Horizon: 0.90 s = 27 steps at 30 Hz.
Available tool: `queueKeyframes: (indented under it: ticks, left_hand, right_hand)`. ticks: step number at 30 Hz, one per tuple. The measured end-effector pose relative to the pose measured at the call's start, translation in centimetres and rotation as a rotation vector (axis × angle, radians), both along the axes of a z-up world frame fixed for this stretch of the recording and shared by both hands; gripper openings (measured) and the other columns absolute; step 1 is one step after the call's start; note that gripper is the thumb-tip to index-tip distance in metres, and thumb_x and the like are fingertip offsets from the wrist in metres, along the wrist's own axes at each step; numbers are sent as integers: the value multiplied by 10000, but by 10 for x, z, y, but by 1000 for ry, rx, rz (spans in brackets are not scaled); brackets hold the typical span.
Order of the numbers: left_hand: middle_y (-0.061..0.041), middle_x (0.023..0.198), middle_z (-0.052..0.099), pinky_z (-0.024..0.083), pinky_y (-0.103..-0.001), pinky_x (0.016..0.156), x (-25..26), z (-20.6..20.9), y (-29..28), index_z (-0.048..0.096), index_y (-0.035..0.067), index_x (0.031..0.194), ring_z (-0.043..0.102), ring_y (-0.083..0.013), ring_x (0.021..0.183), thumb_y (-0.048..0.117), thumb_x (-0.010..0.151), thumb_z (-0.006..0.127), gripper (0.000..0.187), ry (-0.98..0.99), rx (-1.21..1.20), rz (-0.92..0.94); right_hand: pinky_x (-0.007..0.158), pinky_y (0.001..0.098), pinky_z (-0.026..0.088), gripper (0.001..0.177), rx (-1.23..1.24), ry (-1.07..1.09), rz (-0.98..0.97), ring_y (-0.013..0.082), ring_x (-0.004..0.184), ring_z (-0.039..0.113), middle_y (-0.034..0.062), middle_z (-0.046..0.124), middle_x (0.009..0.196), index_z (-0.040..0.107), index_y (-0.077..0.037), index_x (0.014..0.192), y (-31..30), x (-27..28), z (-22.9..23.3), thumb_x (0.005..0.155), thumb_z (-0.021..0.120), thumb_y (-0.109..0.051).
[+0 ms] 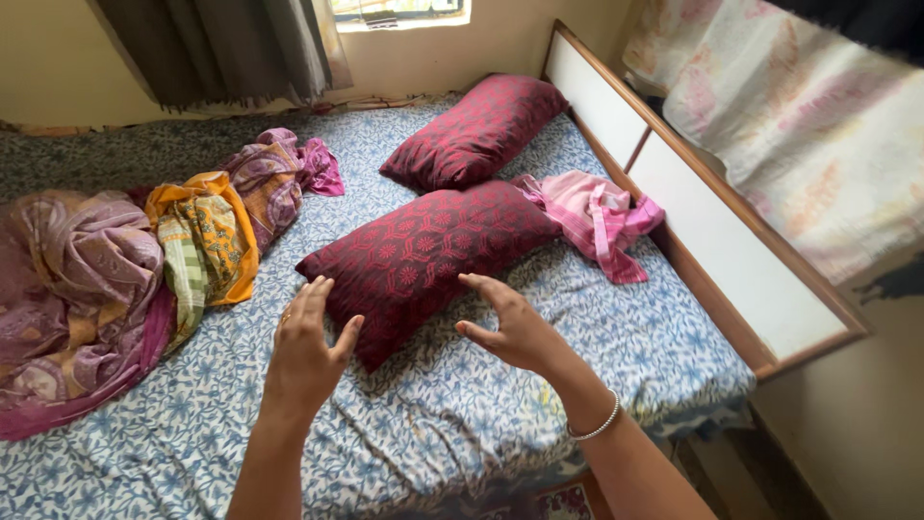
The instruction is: The person picks up a pillow, carries it across the room, and places it on a shelf. They then pick up a small pink piece of clothing and a large pink patterned cloth from a bed, folding the cloth by matching its edges and smoothing it out on the mattress.
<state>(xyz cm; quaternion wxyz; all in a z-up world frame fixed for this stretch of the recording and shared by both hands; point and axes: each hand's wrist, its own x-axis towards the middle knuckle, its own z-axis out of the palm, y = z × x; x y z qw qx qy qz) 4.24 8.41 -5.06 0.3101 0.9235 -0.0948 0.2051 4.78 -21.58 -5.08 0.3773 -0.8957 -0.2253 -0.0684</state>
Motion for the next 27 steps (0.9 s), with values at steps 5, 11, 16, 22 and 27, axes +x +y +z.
queueKeyframes:
  ticks: [5, 11, 16, 22, 27]
  left_hand:
    - [-253, 1447, 540, 383, -468, 1136, 27, -10, -25, 531, -23, 1400, 480, -409, 1370, 317, 895, 713, 635, 9, -14, 89]
    - [-241, 1417, 579, 412, -451, 1120, 44, -44, -57, 567, -7, 1371, 528, -397, 1339, 304, 875, 728, 607, 54, -29, 152]
    - [-245, 1374, 609, 442, -446, 1076, 34, -50, -64, 589, -14, 1350, 572, -403, 1288, 287, 840, 754, 614, 92, -80, 293]
    - [-242, 1329, 644, 479, -447, 1041, 12, -34, -78, 606, 3, 1337, 609, -407, 1249, 278, 835, 761, 593, 125, -46, 486]
    - [-235, 1345, 638, 482, -447, 1048, 9, -29, -83, 600, 13, 1345, 610, -394, 1255, 273, 838, 746, 588, 145, -8, 535]
  right_hand:
    - [1160, 416, 397, 716, 36, 64, 85, 343, 1406, 507, 208, 537, 1508, 486, -69, 1484, -32, 64, -22, 893, 743, -380]
    - [1131, 401, 437, 787, 232, 409, 41, 299, 1382, 542, 168, 558, 1473, 465, -74, 1499, -86, 168, -91, 858, 766, -419]
    - [1094, 461, 443, 786, 576, 999, -98, 313, 1352, 570, 176, 629, 1446, 493, -104, 1485, -108, 245, -189, 826, 750, -446]
    - [1146, 523, 413, 1043, 1035, 1362, -301, 391, 1469, 435, 248, 396, 1598, 238, -53, 1595, -109, 313, -312, 825, 729, -556]
    - [1218, 629, 246, 1285, 1267, 1549, -535, 488, 1552, 168, 331, 44, 1682, -2, 21, 1639, -98, 339, -355, 856, 747, -668]
